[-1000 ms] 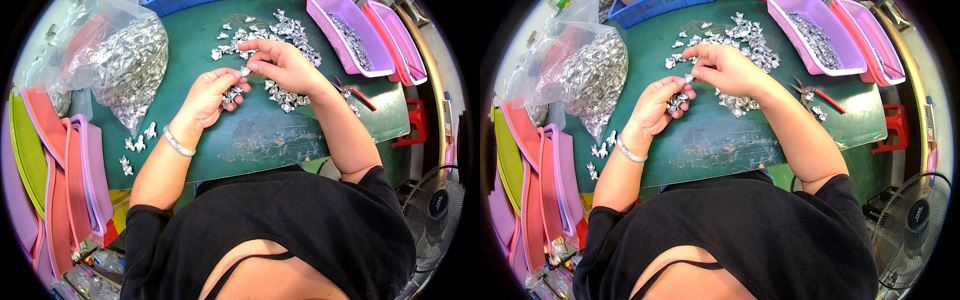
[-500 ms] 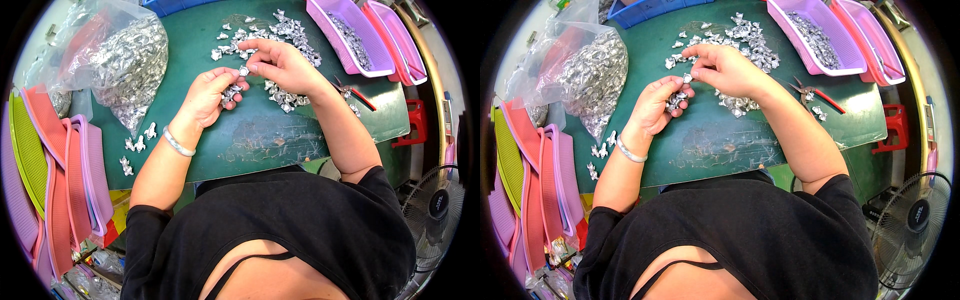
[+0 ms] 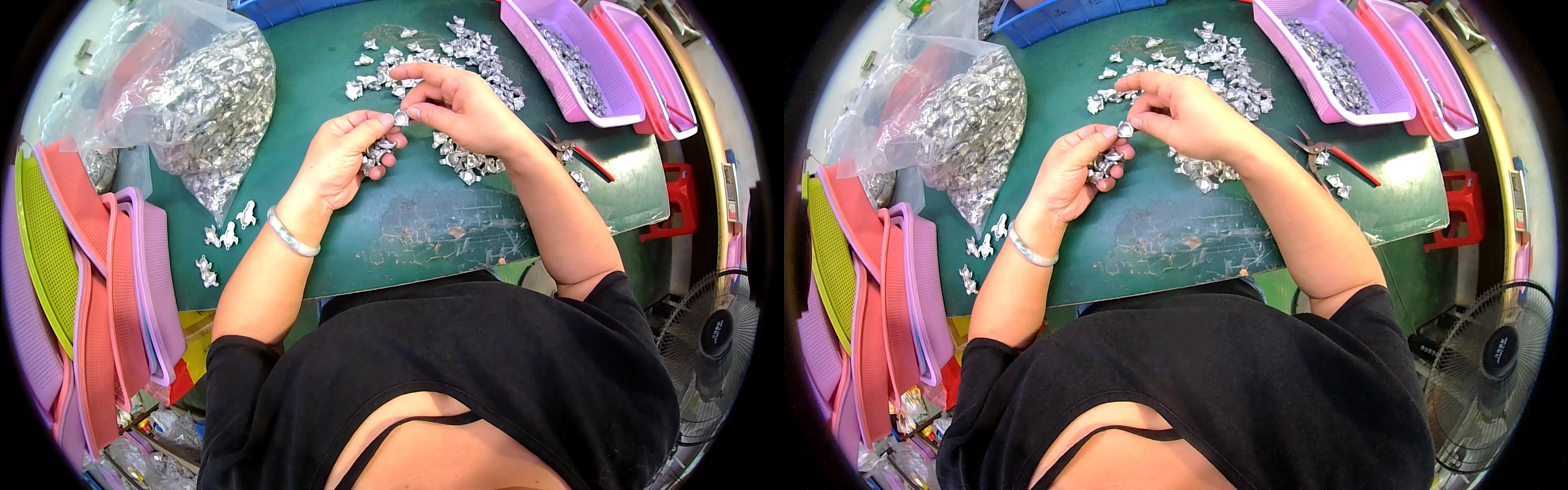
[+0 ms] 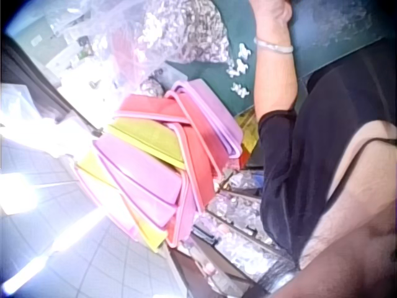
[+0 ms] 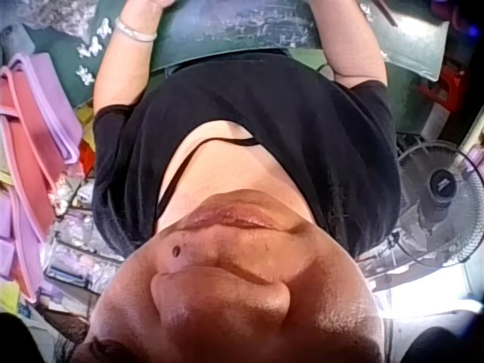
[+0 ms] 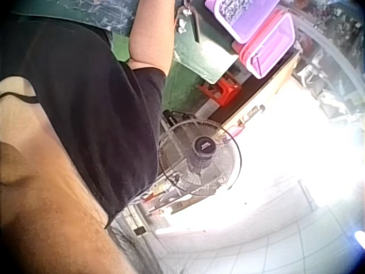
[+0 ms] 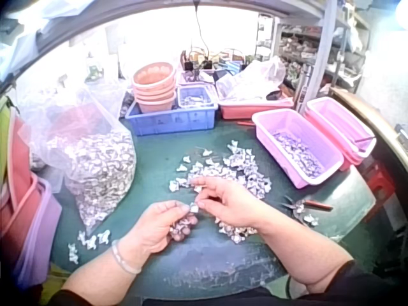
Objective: The person repeatedly picks small silver metal pieces from a green table and joins them by hand. The assembled pieces are placed into a purple tray while additional parts remain in a plastic bag and on the table.
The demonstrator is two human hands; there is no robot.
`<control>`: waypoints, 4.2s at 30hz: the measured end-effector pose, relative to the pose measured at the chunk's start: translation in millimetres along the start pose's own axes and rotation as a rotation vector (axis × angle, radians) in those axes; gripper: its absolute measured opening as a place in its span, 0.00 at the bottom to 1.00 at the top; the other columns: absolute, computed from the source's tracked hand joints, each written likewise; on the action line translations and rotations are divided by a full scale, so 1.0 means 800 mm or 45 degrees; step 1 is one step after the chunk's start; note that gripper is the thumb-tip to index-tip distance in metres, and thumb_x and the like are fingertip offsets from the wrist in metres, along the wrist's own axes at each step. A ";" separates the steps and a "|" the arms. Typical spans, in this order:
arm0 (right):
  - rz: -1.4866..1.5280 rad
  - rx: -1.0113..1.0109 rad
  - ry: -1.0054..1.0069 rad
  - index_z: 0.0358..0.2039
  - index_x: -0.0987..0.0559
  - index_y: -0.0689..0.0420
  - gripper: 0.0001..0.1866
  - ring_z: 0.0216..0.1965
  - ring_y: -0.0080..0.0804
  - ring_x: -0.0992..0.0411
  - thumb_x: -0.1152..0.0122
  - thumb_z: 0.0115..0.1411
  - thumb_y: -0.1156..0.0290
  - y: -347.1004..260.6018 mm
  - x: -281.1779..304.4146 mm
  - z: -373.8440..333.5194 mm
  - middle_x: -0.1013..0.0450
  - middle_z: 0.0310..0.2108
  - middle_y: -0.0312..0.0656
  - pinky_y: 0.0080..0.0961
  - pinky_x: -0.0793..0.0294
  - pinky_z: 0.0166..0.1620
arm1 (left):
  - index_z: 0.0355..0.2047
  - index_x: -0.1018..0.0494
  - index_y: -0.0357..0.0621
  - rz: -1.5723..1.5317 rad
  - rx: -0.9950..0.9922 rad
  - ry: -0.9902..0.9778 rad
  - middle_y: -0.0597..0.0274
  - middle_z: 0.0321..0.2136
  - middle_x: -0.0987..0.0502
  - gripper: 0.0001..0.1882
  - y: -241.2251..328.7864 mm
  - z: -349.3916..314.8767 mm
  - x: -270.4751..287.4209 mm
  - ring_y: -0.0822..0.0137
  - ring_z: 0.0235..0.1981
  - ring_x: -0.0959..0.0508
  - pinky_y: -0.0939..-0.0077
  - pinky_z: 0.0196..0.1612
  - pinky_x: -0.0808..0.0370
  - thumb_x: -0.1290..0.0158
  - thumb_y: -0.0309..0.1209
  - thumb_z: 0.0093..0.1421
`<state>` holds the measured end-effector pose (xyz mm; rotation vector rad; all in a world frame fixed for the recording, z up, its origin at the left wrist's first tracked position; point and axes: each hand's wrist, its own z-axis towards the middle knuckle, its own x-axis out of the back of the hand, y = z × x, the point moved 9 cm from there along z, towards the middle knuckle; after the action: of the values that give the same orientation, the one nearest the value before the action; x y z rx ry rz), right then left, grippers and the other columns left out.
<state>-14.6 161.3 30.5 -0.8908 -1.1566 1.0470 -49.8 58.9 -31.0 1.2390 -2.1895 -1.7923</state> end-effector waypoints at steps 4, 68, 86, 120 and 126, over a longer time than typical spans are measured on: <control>0.002 0.018 0.023 0.48 0.33 0.65 0.20 0.30 0.19 0.32 0.47 0.53 0.79 -0.003 0.002 0.000 0.28 0.26 0.36 0.16 0.32 0.36 | 0.31 0.30 0.40 -0.007 -0.013 0.003 0.62 0.25 0.26 0.08 -0.001 0.001 0.002 0.77 0.19 0.29 0.89 0.17 0.36 0.52 0.33 0.58; -1.352 -0.058 0.220 0.39 0.27 0.58 0.18 0.41 0.45 0.34 0.39 0.45 0.69 0.013 0.056 -0.006 0.30 0.34 0.47 0.37 0.34 0.44 | 0.31 0.28 0.38 1.677 0.073 0.900 0.63 0.24 0.27 0.07 0.361 -0.108 0.114 0.72 0.25 0.28 0.78 0.24 0.27 0.52 0.29 0.54; -0.528 0.186 0.029 0.41 0.27 0.60 0.16 0.35 0.38 0.29 0.43 0.48 0.75 -0.011 0.034 0.004 0.28 0.30 0.45 0.30 0.31 0.42 | 0.41 0.31 0.37 2.218 -0.817 0.073 0.50 0.41 0.30 0.15 0.155 0.038 -0.043 0.56 0.44 0.29 0.67 0.47 0.33 0.53 0.32 0.56; -0.557 0.128 0.059 0.36 0.24 0.58 0.12 0.34 0.40 0.27 0.44 0.49 0.72 0.024 0.052 0.014 0.26 0.31 0.46 0.29 0.29 0.39 | 0.44 0.32 0.38 1.843 -1.079 0.075 0.48 0.47 0.32 0.16 0.098 0.066 -0.028 0.55 0.50 0.32 0.70 0.52 0.36 0.55 0.28 0.55; -0.738 0.208 0.126 0.41 0.28 0.60 0.15 0.36 0.36 0.28 0.48 0.51 0.79 0.018 0.053 0.012 0.27 0.32 0.44 0.27 0.30 0.41 | 0.50 0.37 0.39 2.143 -1.039 0.063 0.49 0.52 0.37 0.20 0.107 0.145 -0.019 0.55 0.55 0.39 0.69 0.56 0.42 0.58 0.34 0.58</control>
<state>-23.2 206.0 30.3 -0.4284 -1.1321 0.6023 -143.7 161.3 9.8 -0.6331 -1.1785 -1.3153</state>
